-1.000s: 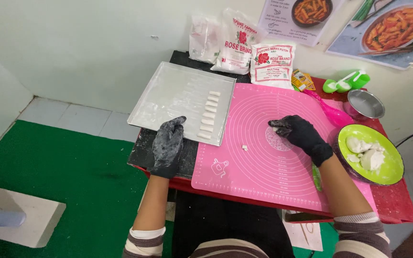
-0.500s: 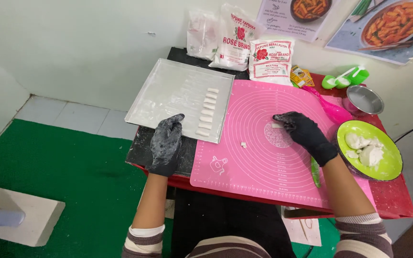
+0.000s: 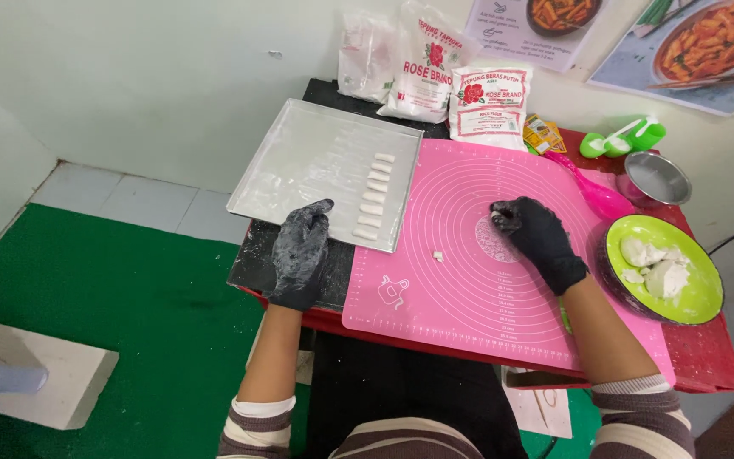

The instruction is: Roll dough into a cylinder, cut it into small rectangular pieces using a knife, and arrange them on a tray.

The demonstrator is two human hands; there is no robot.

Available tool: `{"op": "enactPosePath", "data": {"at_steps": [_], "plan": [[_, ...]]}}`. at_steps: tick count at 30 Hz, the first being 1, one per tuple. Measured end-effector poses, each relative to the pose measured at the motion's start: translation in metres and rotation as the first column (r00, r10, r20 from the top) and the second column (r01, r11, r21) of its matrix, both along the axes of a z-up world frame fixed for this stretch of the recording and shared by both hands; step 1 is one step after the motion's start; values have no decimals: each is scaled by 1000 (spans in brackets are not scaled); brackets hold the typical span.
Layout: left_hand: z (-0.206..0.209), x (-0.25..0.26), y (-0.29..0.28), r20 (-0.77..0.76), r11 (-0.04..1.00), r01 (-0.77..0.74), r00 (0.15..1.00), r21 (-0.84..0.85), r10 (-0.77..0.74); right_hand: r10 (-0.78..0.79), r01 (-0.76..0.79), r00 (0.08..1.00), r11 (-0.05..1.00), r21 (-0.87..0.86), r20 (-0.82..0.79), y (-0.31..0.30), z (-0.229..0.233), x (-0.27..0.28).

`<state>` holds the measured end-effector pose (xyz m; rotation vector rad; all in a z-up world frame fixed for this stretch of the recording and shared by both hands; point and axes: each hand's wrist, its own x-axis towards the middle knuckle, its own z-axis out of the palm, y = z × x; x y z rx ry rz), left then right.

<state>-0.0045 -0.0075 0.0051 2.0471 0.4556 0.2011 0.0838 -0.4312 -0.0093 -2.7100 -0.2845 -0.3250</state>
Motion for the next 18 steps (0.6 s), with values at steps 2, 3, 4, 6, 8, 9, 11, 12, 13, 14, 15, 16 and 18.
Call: {"op": "enactPosePath", "data": {"at_steps": [2,3,4,6,8,9,11,12,13,14,15,16,18], "plan": [[2,1,1,-1,1000,28,1000,1,-28,-61,67,995,994,85,-74,-4,-4,9],[6,-2,-1,0,1000,25,1000,0,-25,-58,64,996,994,84,-74,-8,-12,18],[11,-4,-3,-21,1000,12,1000,2,-12,-80,88,993,992,89,-89,-13,-19,27],[16,-6,-3,-41,1000,-5,999,3,5,-99,108,990,990,92,-104,1,-11,36],[18,-6,-2,-18,999,26,999,-32,-27,-123,151,981,970,193,-150,35,20,32],[7,-2,0,-21,999,19,1000,-34,-20,-116,144,982,971,191,-152,52,28,40],[-12,8,6,22,999,53,998,-12,-52,-52,93,988,950,297,-143,90,47,57],[-13,9,5,23,999,41,999,-12,-41,-41,82,989,951,297,-142,101,39,73],[-15,10,5,84,998,54,995,15,-55,18,32,992,917,398,-123,115,30,89],[-17,11,6,144,997,64,987,44,-70,75,-17,992,870,493,-99,130,20,106],[-14,9,6,142,998,51,988,48,-58,89,-27,991,867,498,-100,145,22,114],[-12,8,6,140,997,56,988,58,-64,94,-33,990,878,477,-105,160,23,124],[-7,5,6,131,996,58,989,69,-67,104,-40,988,888,458,-115,180,18,142]]}}
